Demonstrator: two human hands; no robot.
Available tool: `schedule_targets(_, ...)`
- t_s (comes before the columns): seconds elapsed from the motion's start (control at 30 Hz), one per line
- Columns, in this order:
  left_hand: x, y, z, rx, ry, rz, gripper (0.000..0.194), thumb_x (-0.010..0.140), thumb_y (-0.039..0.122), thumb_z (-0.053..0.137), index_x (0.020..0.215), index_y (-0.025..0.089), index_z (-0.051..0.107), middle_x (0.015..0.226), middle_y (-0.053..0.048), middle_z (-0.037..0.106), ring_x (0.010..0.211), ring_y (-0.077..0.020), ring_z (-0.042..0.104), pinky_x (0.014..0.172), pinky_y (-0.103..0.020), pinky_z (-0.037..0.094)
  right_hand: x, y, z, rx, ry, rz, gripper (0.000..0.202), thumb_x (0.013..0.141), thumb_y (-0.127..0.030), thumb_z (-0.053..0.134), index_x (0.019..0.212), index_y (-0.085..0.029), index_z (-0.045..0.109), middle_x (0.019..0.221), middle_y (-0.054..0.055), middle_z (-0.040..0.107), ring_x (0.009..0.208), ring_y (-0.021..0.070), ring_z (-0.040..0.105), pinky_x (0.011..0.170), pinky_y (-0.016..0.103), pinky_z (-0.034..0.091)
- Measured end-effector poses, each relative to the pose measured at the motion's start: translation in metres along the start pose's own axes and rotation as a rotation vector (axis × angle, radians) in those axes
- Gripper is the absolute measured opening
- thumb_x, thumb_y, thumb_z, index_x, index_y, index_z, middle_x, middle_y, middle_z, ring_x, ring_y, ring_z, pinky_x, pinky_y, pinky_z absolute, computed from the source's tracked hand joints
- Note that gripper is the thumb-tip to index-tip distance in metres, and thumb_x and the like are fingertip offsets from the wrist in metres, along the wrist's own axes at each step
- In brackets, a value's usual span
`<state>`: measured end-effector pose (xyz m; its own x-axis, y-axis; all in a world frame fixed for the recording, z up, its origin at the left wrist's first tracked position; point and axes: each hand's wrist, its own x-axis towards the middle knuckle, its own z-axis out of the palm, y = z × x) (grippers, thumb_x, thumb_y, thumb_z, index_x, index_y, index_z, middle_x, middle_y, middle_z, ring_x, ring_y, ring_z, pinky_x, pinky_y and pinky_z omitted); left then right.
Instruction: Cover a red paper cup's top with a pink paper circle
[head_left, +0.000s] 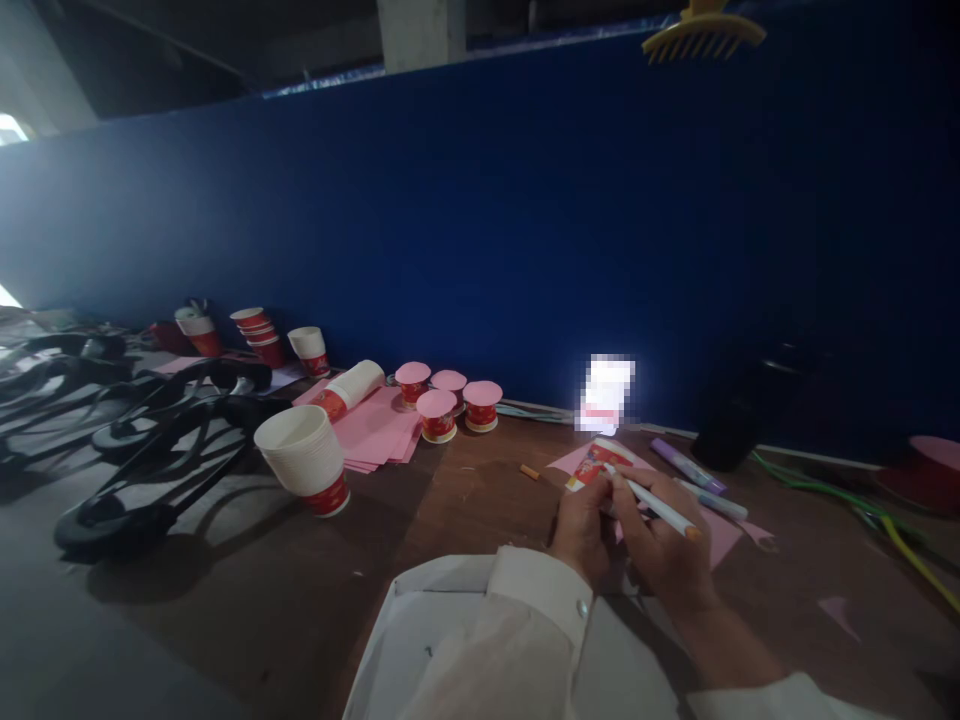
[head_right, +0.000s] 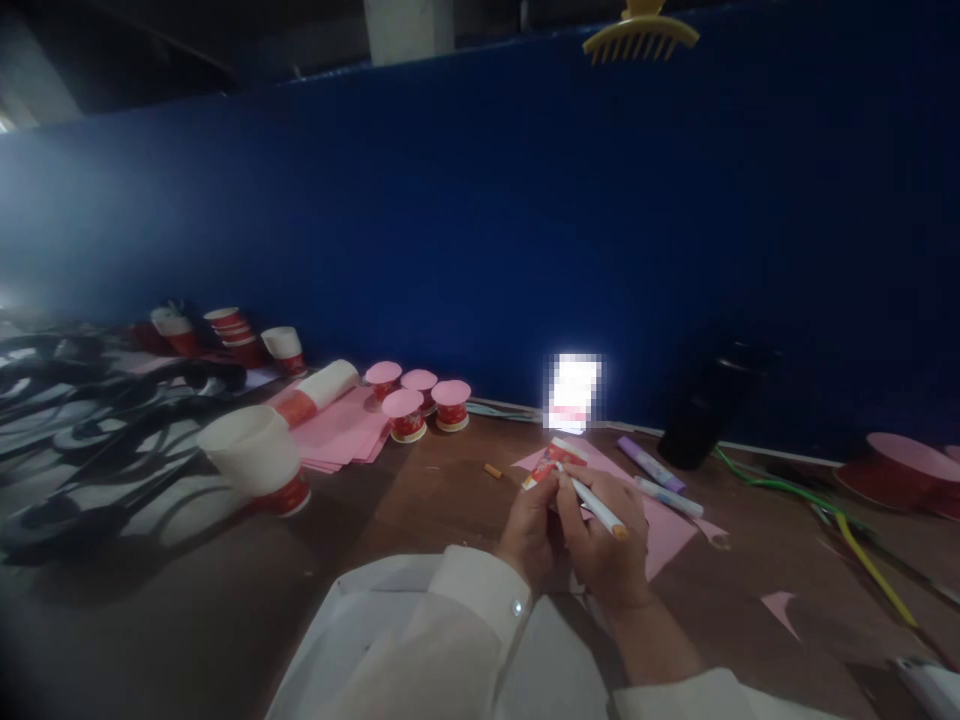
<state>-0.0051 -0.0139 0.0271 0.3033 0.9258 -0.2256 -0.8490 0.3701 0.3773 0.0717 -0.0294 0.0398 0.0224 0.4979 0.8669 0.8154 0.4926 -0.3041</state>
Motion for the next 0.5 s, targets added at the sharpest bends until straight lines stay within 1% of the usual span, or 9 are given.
schedule_targets(0.13,-0.0018,0.003,0.0033,0.034,0.031,-0.009,0.038,0.058,0.035,0.087,0.084,0.015,0.068,0.08,-0.005,0.066,0.085,-0.0226,0.065,0.083,-0.033,0.051,-0.0006,0.002,0.0017,-0.017,0.001,0.01,0.023,0.097,-0.037,0.055,0.094,-0.02,0.071,0.091,0.007,0.078,0.083,0.0233,0.071,0.081,0.04,0.049)
schedule_targets(0.3,-0.0031,0.0043,0.0036,0.021,0.024,-0.008,0.036,0.059,0.034,0.087,0.084,0.015,0.068,0.081,-0.005,0.066,0.083,-0.0217,0.065,0.083,-0.033,0.051,-0.0019,0.0051,0.0032,-0.07,0.015,-0.047,0.026,0.097,-0.037,0.054,0.096,-0.019,0.072,0.087,0.007,0.076,0.081,0.0226,0.069,0.081,0.039,0.05)
schedule_targets(0.5,-0.0062,0.0058,0.0056,-0.047,-0.016,0.023,0.03,0.061,0.03,0.085,0.08,0.013,0.07,0.079,-0.004,0.065,0.075,-0.0158,0.061,0.08,-0.028,0.05,-0.0038,0.0073,0.0047,-0.085,0.002,-0.01,0.029,0.097,-0.04,0.053,0.094,-0.019,0.072,0.084,0.007,0.075,0.078,0.0233,0.069,0.079,0.04,0.05)
